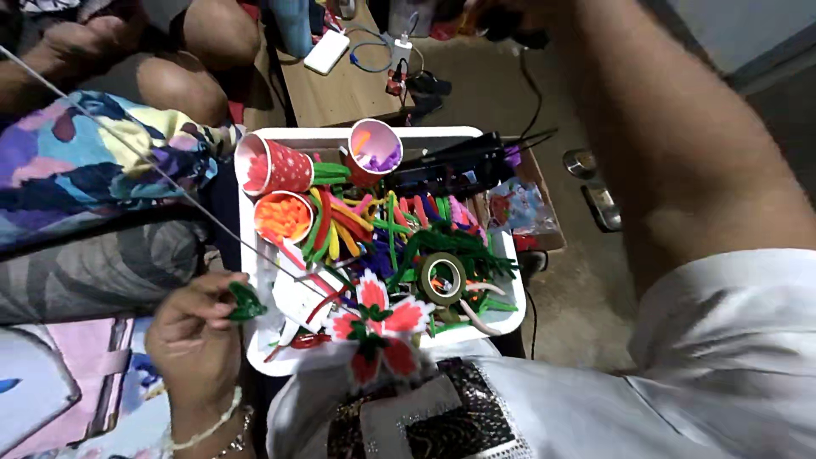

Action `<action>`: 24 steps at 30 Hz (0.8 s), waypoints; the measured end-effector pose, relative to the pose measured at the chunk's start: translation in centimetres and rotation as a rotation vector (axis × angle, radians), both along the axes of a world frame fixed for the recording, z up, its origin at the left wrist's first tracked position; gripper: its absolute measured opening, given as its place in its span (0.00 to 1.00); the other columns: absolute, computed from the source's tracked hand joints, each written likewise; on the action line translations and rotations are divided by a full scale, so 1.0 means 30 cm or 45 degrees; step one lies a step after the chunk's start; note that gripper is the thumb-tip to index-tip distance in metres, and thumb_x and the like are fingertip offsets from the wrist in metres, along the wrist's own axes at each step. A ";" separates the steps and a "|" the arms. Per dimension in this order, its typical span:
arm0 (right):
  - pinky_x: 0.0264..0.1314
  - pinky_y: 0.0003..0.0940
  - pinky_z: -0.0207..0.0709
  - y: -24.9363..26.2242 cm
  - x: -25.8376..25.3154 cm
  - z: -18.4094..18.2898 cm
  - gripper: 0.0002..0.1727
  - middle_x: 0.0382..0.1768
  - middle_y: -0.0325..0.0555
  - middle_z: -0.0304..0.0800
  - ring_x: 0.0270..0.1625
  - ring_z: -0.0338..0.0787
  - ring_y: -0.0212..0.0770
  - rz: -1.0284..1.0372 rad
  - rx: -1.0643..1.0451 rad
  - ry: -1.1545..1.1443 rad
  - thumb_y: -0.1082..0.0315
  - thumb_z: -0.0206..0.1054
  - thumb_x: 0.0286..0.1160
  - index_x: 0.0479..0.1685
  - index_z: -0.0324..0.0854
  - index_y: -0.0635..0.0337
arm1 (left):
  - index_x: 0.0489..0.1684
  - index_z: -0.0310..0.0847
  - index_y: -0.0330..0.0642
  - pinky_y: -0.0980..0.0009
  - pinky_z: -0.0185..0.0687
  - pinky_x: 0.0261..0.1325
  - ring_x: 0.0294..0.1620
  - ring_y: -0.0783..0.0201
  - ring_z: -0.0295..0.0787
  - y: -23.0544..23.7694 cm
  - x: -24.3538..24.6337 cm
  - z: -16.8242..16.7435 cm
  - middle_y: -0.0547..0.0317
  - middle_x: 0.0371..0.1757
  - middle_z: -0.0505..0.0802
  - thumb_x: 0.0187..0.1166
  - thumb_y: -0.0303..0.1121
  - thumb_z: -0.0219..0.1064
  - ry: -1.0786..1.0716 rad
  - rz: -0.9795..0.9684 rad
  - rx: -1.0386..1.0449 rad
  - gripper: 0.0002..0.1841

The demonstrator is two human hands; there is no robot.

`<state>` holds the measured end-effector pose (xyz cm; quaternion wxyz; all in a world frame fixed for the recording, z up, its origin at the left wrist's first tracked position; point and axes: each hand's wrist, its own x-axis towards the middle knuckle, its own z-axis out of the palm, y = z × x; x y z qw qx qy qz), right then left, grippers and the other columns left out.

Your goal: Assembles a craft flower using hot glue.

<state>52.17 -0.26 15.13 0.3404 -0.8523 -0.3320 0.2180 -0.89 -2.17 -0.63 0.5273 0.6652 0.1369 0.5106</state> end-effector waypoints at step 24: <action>0.72 0.48 0.77 0.561 -0.188 -0.503 0.30 0.68 0.65 0.80 0.66 0.84 0.52 0.538 -0.481 0.199 0.60 0.68 0.84 0.74 0.69 0.76 | 0.35 0.88 0.62 0.79 0.81 0.66 0.61 0.77 0.88 0.003 0.036 -0.019 0.80 0.52 0.94 0.84 0.37 0.64 0.121 0.079 -0.067 0.08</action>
